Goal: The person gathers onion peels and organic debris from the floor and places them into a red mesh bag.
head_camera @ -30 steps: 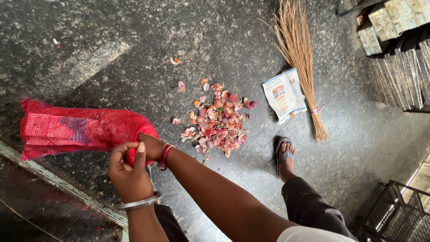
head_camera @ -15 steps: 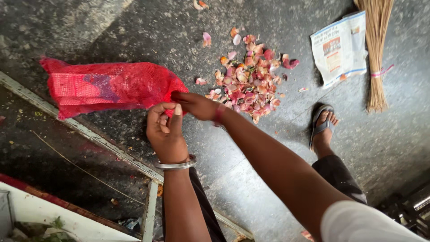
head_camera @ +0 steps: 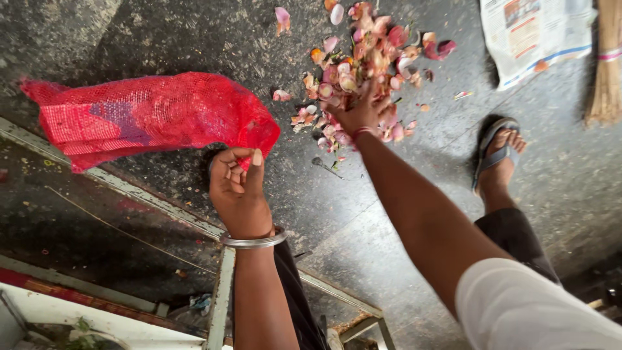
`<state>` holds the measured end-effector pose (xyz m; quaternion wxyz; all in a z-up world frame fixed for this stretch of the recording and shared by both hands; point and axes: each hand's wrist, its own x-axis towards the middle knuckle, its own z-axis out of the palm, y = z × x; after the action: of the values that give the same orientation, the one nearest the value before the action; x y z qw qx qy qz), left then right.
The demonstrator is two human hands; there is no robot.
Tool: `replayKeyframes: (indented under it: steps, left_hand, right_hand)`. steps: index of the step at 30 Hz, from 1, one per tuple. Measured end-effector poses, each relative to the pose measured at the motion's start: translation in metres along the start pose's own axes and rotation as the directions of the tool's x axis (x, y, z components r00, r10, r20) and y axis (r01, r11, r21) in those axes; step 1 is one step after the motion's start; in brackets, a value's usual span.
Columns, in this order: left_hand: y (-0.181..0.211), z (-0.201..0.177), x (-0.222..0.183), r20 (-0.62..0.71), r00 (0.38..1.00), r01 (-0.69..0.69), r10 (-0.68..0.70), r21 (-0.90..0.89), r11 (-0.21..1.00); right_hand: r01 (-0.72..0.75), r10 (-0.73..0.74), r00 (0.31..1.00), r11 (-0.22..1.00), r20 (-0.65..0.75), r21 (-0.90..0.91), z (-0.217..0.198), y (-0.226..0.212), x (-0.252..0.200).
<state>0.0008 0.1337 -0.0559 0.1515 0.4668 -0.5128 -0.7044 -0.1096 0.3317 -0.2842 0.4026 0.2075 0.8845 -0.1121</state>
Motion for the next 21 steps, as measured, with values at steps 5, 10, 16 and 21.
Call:
replayKeyframes:
  steps: [5, 10, 16, 21]
  left_hand:
    - [-0.007, 0.0, 0.004, 0.03, 0.999, 0.007, -0.012, 0.156, 0.988]
    - [-0.007, 0.003, 0.003, -0.042, 0.998, 0.048, -0.04, 0.217, 0.975]
    - [-0.014, -0.019, 0.013, -0.123, 0.985, 0.013, 0.123, 0.757, 0.654]
    - [-0.025, -0.021, 0.021, -0.092, 0.989, -0.026, 0.119, 0.674, 0.738]
  right_hand:
    - [0.203, -0.2, 0.927, 0.979, -0.316, -0.022, 0.035, -0.011, -0.018]
    - [0.484, -0.503, 0.814, 0.864, -0.29, -0.14, 0.039, 0.033, 0.027]
    - [0.722, -0.703, 0.689, 0.644, -0.175, 0.253, -0.008, 0.061, 0.082]
    - [-0.059, -0.665, 0.628, 0.477, 0.404, 0.877, -0.072, 0.009, 0.005]
